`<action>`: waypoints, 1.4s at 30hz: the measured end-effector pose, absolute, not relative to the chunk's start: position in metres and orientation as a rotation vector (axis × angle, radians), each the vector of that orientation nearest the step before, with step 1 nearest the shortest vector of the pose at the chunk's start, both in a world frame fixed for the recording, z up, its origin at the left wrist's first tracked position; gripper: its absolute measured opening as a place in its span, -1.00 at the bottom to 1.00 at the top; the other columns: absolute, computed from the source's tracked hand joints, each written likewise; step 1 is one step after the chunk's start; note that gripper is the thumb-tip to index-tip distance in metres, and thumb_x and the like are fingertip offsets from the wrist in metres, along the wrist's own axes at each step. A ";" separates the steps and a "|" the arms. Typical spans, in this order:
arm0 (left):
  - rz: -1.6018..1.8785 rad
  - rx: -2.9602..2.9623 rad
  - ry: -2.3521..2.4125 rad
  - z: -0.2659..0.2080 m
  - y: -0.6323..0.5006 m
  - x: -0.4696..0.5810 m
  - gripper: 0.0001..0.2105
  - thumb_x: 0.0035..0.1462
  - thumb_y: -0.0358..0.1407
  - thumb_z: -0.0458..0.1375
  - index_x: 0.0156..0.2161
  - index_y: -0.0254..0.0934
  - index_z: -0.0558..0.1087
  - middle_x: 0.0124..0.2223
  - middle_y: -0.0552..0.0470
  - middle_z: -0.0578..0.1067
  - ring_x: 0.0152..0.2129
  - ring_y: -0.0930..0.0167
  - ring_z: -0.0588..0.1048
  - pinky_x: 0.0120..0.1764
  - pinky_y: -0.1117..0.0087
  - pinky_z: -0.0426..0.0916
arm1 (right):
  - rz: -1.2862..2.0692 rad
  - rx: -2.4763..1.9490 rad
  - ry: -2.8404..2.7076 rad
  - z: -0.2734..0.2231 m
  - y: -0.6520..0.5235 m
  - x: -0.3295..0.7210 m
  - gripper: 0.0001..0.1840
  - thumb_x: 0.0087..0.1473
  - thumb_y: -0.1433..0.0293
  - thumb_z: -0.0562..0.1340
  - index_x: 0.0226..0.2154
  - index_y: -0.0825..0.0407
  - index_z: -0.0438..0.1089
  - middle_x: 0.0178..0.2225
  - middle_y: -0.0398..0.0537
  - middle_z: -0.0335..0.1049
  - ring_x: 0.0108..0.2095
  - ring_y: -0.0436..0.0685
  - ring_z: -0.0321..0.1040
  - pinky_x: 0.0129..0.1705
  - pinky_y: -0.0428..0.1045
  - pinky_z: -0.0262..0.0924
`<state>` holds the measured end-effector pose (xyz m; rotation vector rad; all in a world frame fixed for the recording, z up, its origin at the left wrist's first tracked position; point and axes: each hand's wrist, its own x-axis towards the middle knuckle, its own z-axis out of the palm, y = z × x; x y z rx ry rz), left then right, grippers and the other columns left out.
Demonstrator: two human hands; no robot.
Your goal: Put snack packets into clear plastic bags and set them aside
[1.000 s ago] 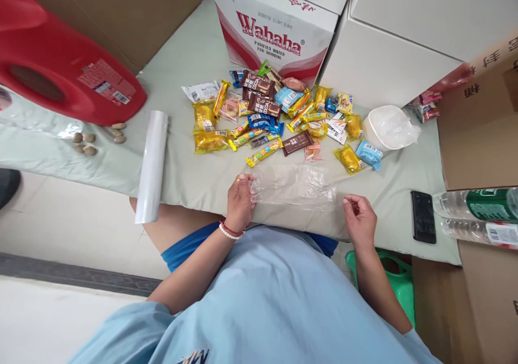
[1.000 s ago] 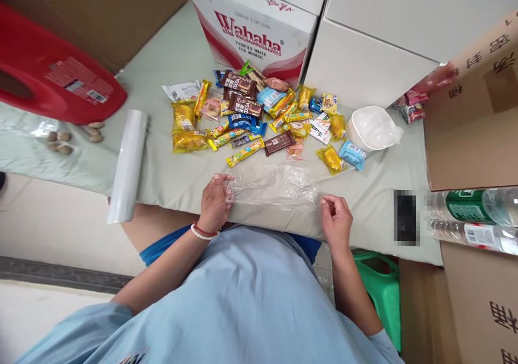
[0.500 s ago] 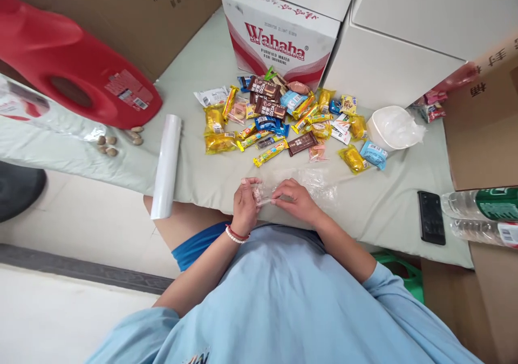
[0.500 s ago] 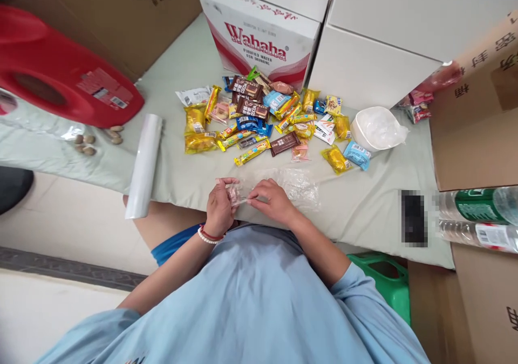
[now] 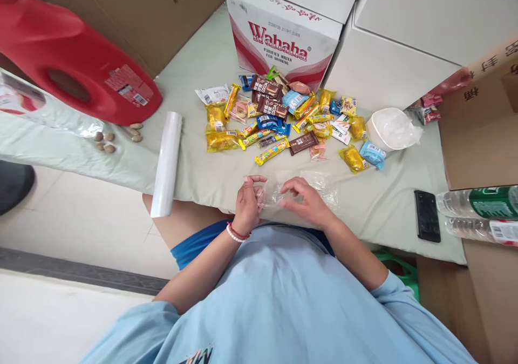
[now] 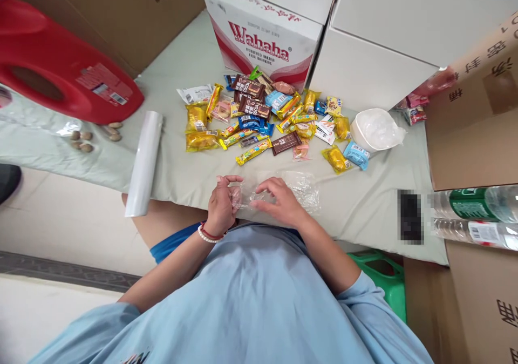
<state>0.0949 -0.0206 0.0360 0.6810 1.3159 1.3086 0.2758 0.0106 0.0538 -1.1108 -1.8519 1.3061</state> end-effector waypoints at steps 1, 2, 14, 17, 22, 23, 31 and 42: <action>1.304 0.686 1.296 0.037 -0.021 0.097 -0.35 0.30 0.35 -0.07 -0.14 -0.25 0.45 -0.69 0.27 0.13 -0.77 0.51 0.05 -0.66 0.45 -0.03 | 1.290 -1.095 -1.910 0.052 0.008 0.269 -0.66 0.10 0.06 0.45 -0.22 -0.05 0.53 -0.16 -0.04 0.51 -0.12 0.16 0.35 -0.01 0.07 0.25; 1.298 0.685 1.275 0.039 -0.021 0.099 -0.36 0.30 0.34 -0.06 -0.13 -0.25 0.45 -0.69 0.27 0.13 -0.77 0.51 0.05 -0.67 0.45 -0.02 | 1.295 -1.086 -1.936 0.050 0.006 0.264 -0.68 0.11 0.07 0.44 -0.23 -0.06 0.54 -0.16 -0.04 0.52 -0.10 0.17 0.35 0.02 0.09 0.25; 0.995 0.750 1.111 0.062 -0.012 0.052 -0.49 -0.07 -0.10 0.50 -0.07 -0.20 0.43 -0.62 0.38 0.06 -0.73 0.60 -0.03 -0.63 0.55 -0.12 | 1.593 -1.223 -1.050 0.080 0.036 0.314 -0.42 -0.10 -0.10 0.50 -0.36 -0.07 0.29 -0.29 -0.14 0.50 -0.33 0.06 0.42 -0.29 -0.01 0.43; 0.770 0.832 1.056 0.078 0.001 0.024 -0.56 -0.15 -0.37 0.49 -0.12 -0.21 0.50 -0.59 0.35 0.06 -0.72 0.61 0.02 -0.61 0.57 -0.04 | 1.582 -1.285 -0.980 0.094 0.039 0.333 -0.38 -0.14 -0.07 0.53 -0.35 -0.08 0.23 -0.43 -0.23 0.43 -0.57 -0.04 0.27 -0.59 -0.13 0.20; 0.842 1.122 1.440 0.082 0.046 -0.001 -0.74 -0.10 -0.55 0.35 -0.28 -0.25 0.49 -0.51 0.20 0.21 -0.58 0.46 0.31 -0.45 0.42 0.27 | 1.559 -1.363 -0.897 0.084 0.043 0.341 -0.37 -0.22 -0.01 0.55 -0.34 -0.07 0.23 -0.51 -0.31 0.35 -0.68 -0.12 0.10 -0.72 -0.19 -0.15; 0.955 1.262 1.602 0.080 0.052 0.002 -0.74 -0.11 -0.56 0.35 -0.29 -0.25 0.48 -0.46 0.13 0.29 -0.47 0.35 0.40 -0.32 0.31 0.37 | 1.530 -1.384 -0.875 0.077 0.044 0.339 -0.38 -0.23 -0.01 0.55 -0.35 -0.07 0.23 -0.52 -0.31 0.35 -0.68 -0.12 0.11 -0.72 -0.19 -0.15; 1.060 2.186 1.555 0.048 0.012 0.107 -0.88 0.23 -0.42 0.12 -0.19 -0.20 0.48 -0.14 -0.13 0.49 -0.07 0.16 0.46 0.05 0.07 0.33 | 1.281 -1.431 -0.747 0.026 0.050 0.322 -0.46 -0.14 0.00 0.43 -0.33 -0.09 0.17 -0.49 -0.31 0.34 -0.65 -0.09 0.15 -0.70 -0.14 -0.10; 0.683 2.130 1.287 -0.002 0.008 0.074 -0.80 0.08 -0.43 0.18 -0.16 -0.24 0.52 0.16 -0.21 0.44 0.26 0.06 0.34 0.30 -0.09 0.30 | 0.982 -1.747 -1.025 0.022 0.110 0.407 -0.73 0.01 0.22 0.34 -0.33 -0.03 0.28 -0.46 -0.18 0.42 -0.56 0.00 0.19 -0.50 -0.06 0.11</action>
